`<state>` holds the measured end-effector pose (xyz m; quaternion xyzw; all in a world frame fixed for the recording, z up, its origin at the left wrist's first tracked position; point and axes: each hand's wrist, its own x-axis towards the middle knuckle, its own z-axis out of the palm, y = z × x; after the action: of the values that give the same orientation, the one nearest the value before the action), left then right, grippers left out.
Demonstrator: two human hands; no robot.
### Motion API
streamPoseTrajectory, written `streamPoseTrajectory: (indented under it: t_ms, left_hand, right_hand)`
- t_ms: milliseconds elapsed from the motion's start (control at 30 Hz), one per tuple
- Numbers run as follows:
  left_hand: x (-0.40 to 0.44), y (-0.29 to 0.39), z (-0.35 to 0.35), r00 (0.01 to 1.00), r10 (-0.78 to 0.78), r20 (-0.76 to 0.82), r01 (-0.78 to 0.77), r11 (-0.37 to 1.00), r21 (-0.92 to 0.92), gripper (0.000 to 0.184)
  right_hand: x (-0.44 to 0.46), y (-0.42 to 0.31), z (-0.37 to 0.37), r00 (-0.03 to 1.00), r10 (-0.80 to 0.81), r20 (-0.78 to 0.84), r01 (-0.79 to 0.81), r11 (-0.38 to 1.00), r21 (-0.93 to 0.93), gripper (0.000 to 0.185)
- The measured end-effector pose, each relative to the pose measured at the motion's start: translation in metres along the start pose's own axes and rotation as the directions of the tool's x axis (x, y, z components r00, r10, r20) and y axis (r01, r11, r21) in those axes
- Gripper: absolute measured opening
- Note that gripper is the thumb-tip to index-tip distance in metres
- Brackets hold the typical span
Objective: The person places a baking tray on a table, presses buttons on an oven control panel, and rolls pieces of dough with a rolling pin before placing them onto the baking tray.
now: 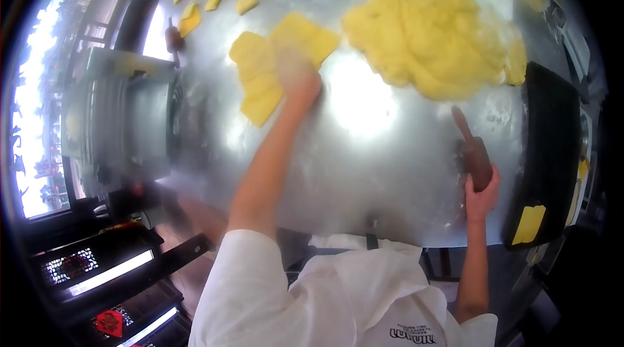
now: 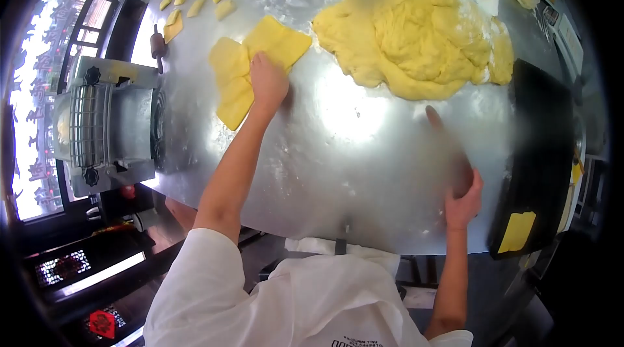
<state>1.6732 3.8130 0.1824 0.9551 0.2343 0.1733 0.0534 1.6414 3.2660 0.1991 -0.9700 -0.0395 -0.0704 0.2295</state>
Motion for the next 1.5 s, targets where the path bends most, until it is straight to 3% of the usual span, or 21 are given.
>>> streamPoseTrajectory:
  t_ms: [133,233,333,533,633,733,833,933,1033,1100,1167,1267,1367,1400,1467,1500]
  left_hand:
    - [0.009,0.001,0.007,0.998,-0.018,-0.055,0.017,0.999,-0.030,0.037]
    - [0.028,0.008,-0.018,0.965,-0.260,-0.035,0.252,0.955,-0.154,0.027]
    - [0.035,-0.014,-0.004,0.964,-0.263,-0.041,0.250,0.946,-0.205,0.022]
    - [0.049,-0.009,-0.009,0.923,-0.370,0.107,0.379,0.922,-0.081,0.018]
    - [0.037,0.006,-0.010,0.927,-0.371,-0.044,0.346,0.898,-0.273,0.015]
    - [0.029,0.016,-0.010,0.939,-0.285,-0.193,0.163,0.861,-0.481,0.016]
    - [0.027,0.020,-0.022,0.942,-0.229,-0.245,0.066,0.842,-0.535,0.021]
    - [0.004,0.050,-0.063,0.951,-0.309,-0.008,0.183,0.582,-0.793,0.024]
    - [-0.040,0.097,-0.104,0.966,-0.213,0.146,0.232,0.467,-0.853,0.024]
    - [-0.077,0.134,-0.119,0.897,-0.117,0.426,0.434,0.411,-0.801,0.027]
    - [-0.119,0.177,-0.120,0.720,-0.019,0.694,0.668,0.292,-0.685,0.030]
    - [-0.181,0.198,-0.084,0.739,0.043,0.672,0.600,0.411,-0.686,0.035]
    - [-0.201,0.206,-0.081,0.873,-0.055,0.485,0.459,0.434,-0.775,0.039]
    - [-0.203,0.207,-0.084,0.889,-0.008,0.458,0.380,0.572,-0.727,0.056]
    - [-0.197,0.225,-0.079,0.955,0.172,0.242,-0.006,0.826,-0.564,0.072]
    - [-0.194,0.233,-0.076,0.945,0.290,0.153,-0.202,0.882,-0.425,0.080]
  right_hand:
    - [0.001,0.003,0.002,0.999,-0.025,-0.029,0.025,1.000,-0.003,0.076]
    - [0.001,0.001,0.001,0.999,-0.026,-0.025,0.026,1.000,-0.002,0.074]
    - [0.001,0.002,0.000,0.999,-0.026,-0.038,0.026,1.000,-0.017,0.073]
    - [0.000,0.005,0.003,0.999,-0.016,-0.041,0.014,0.999,-0.042,0.072]
    - [0.001,0.006,0.002,0.999,-0.014,-0.041,0.012,0.999,-0.048,0.071]
    - [0.000,0.010,0.003,0.999,-0.021,-0.041,0.019,0.998,-0.066,0.070]
    - [-0.001,0.024,0.008,0.999,-0.009,-0.039,0.006,0.997,-0.079,0.072]
    - [-0.001,0.026,0.008,0.999,0.019,-0.028,-0.022,0.996,-0.088,0.072]
    - [0.006,0.008,0.000,0.998,0.061,-0.011,-0.062,0.996,-0.072,0.070]
    - [0.015,-0.007,-0.009,0.993,0.117,0.016,-0.116,0.992,-0.051,0.068]
    - [0.012,-0.007,-0.004,0.987,0.143,-0.074,-0.143,0.990,0.009,0.071]
    - [0.013,-0.013,-0.013,0.979,0.200,-0.044,-0.198,0.979,0.047,0.070]
    - [0.013,-0.007,-0.011,0.989,0.122,-0.083,-0.125,0.992,-0.030,0.069]
    - [0.012,-0.003,-0.009,0.990,0.065,-0.124,-0.067,0.998,-0.020,0.068]
    - [0.012,-0.002,-0.010,0.991,0.062,-0.115,-0.066,0.998,-0.025,0.069]
    - [0.012,-0.002,-0.011,0.992,0.061,-0.111,-0.065,0.998,-0.028,0.070]
